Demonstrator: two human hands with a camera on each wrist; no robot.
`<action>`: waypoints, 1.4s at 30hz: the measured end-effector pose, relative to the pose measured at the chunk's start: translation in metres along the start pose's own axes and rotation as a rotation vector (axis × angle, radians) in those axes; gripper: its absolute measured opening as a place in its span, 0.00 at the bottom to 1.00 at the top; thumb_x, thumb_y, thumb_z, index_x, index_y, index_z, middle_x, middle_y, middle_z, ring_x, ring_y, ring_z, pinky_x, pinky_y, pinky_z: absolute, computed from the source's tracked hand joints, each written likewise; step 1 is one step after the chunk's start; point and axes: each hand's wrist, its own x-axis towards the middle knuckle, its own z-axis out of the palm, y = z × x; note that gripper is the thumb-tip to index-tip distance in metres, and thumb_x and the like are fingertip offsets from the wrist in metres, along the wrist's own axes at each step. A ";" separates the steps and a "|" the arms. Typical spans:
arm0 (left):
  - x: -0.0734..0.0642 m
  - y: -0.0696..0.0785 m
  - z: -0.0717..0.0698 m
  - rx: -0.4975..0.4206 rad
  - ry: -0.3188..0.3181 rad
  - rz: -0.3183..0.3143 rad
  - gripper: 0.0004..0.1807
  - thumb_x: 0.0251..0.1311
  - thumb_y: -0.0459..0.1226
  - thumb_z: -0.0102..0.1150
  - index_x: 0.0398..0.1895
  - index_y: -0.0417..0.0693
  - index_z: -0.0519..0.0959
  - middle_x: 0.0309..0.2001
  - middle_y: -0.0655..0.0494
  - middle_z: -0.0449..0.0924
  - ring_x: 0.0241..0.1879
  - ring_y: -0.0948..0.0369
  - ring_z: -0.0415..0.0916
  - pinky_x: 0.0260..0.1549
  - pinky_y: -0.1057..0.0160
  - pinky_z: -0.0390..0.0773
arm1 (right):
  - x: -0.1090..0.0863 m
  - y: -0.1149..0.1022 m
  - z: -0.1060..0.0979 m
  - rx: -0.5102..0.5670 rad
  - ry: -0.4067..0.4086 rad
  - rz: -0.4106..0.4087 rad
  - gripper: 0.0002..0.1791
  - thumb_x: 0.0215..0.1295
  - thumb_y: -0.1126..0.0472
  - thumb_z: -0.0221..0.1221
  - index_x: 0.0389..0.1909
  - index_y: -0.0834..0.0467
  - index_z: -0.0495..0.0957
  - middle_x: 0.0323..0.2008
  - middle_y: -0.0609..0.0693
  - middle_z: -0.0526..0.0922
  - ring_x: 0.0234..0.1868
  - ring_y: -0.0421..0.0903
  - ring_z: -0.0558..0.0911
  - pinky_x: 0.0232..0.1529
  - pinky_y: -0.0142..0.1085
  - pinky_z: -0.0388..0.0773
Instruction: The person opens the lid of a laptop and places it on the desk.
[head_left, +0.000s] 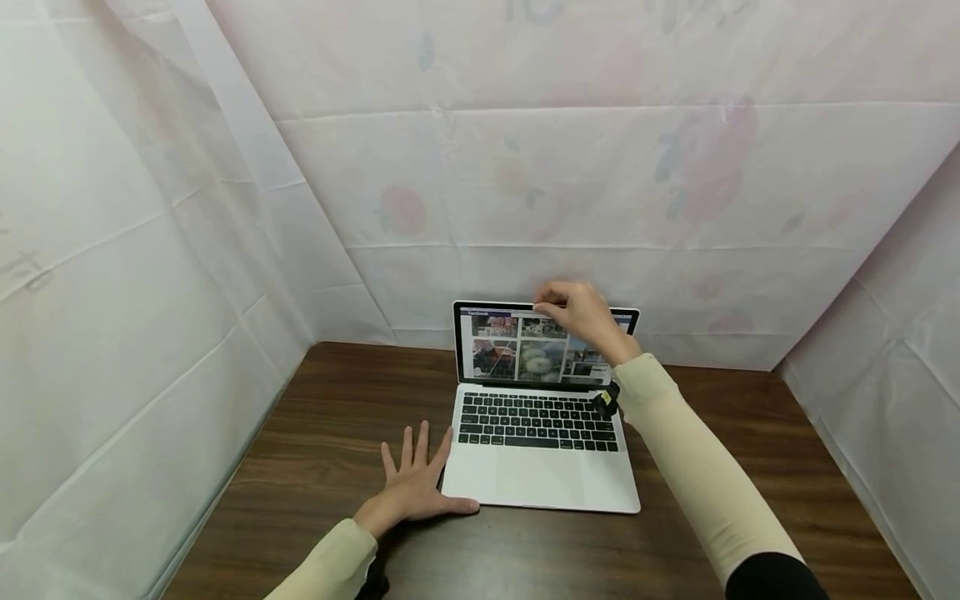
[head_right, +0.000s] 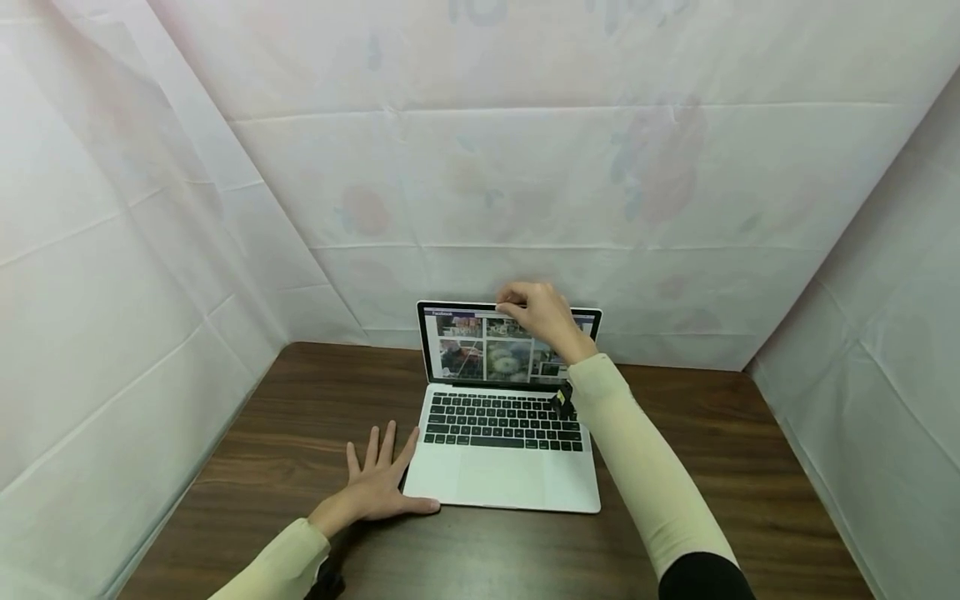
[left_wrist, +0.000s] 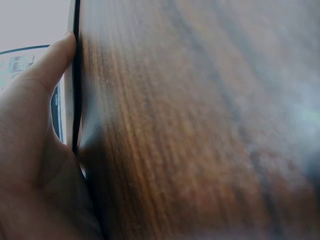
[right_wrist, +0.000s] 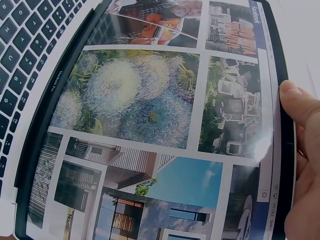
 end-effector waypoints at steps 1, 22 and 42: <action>0.000 0.001 0.000 0.007 -0.001 -0.002 0.74 0.38 0.82 0.60 0.85 0.62 0.42 0.84 0.39 0.28 0.81 0.35 0.22 0.66 0.24 0.15 | 0.000 0.001 0.000 0.002 0.002 -0.001 0.07 0.72 0.54 0.65 0.45 0.50 0.87 0.42 0.48 0.89 0.40 0.44 0.86 0.41 0.43 0.83; -0.003 0.002 0.001 0.028 0.012 -0.028 0.74 0.38 0.82 0.61 0.85 0.62 0.42 0.84 0.39 0.29 0.81 0.35 0.23 0.67 0.23 0.20 | 0.003 -0.003 -0.001 -0.001 -0.033 -0.043 0.07 0.72 0.53 0.65 0.44 0.50 0.85 0.41 0.49 0.89 0.42 0.47 0.87 0.45 0.46 0.83; -0.004 0.008 0.008 0.007 -0.002 0.019 0.74 0.38 0.83 0.60 0.85 0.64 0.41 0.84 0.40 0.28 0.81 0.35 0.22 0.67 0.24 0.17 | -0.002 0.014 -0.006 -0.071 -0.004 -0.030 0.09 0.73 0.52 0.63 0.48 0.50 0.85 0.43 0.49 0.88 0.45 0.47 0.86 0.48 0.47 0.83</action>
